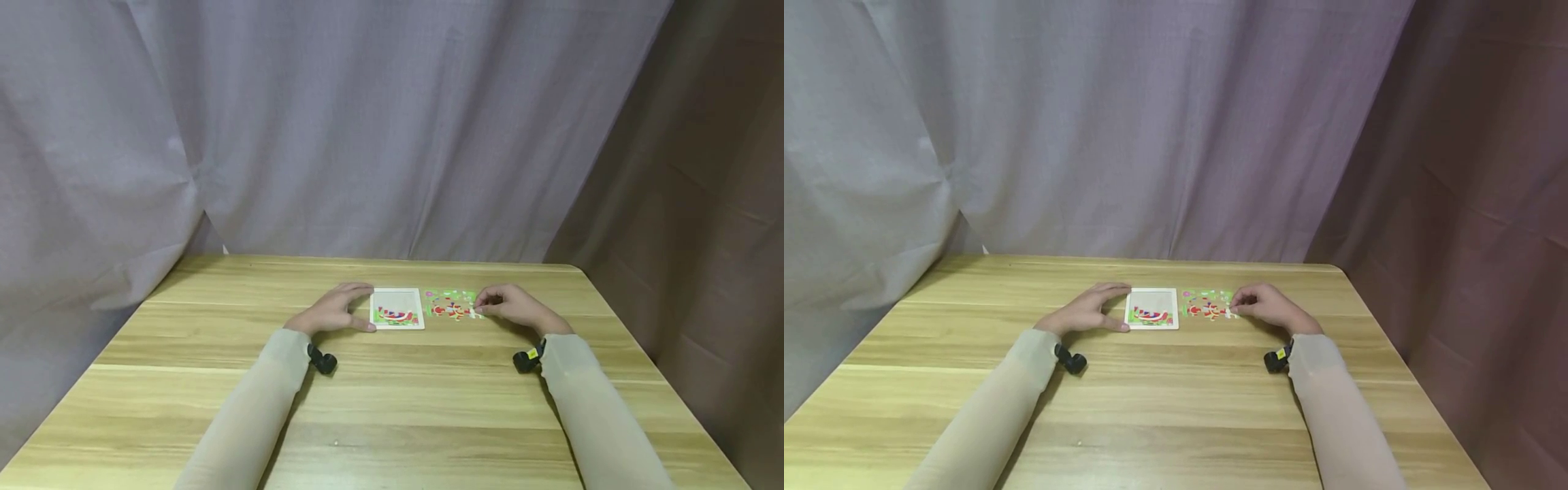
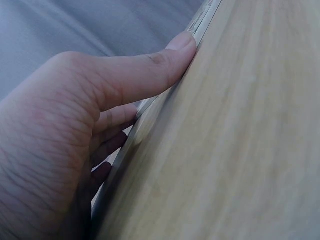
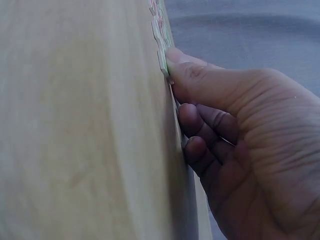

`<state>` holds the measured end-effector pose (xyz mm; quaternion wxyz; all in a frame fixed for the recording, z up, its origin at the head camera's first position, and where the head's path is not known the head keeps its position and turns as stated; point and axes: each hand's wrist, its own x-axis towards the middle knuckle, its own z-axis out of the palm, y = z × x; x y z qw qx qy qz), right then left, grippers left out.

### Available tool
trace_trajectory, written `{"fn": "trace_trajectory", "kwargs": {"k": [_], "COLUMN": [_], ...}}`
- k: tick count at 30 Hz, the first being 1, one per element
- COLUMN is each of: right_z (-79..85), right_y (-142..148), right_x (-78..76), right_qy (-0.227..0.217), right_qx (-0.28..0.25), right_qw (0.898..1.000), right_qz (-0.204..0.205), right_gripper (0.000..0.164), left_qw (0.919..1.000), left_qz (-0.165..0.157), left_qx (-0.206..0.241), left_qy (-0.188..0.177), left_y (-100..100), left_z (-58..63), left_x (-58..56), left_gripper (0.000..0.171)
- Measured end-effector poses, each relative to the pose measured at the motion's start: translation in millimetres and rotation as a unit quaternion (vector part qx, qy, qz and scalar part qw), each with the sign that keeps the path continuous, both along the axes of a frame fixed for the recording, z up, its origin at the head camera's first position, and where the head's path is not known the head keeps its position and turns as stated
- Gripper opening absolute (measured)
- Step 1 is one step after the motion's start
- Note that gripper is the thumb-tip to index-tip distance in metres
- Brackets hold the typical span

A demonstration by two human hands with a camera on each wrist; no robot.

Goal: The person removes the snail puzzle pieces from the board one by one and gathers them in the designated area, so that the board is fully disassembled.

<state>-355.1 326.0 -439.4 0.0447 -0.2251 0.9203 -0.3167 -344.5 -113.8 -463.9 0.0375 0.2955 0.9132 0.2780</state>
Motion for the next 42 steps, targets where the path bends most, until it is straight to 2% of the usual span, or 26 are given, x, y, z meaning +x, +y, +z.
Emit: {"fn": "trace_trajectory", "kwargs": {"k": [11,26,42], "right_z": [-3.0,-3.0,-4.8], "right_y": [0.8,1.7,4.5], "right_x": [-2.9,0.5,-1.6], "right_qy": [-0.008,-0.007,-0.019], "right_qx": [-0.004,-0.019,-0.029], "right_qw": [1.0,1.0,0.999], "right_qz": [0.002,0.01,-0.019], "right_gripper": [0.007,0.012,0.02], "left_qw": [0.9999,1.0,1.0], "left_qz": [0.008,0.006,0.003], "left_qx": [0.005,-0.005,-0.006], "left_qy": [-0.01,-0.002,-0.005], "left_y": [0.2,0.4,1.3], "left_z": [1.1,-1.0,1.4], "left_x": [1.9,1.0,2.2], "left_gripper": [0.1,0.1,0.099]}}
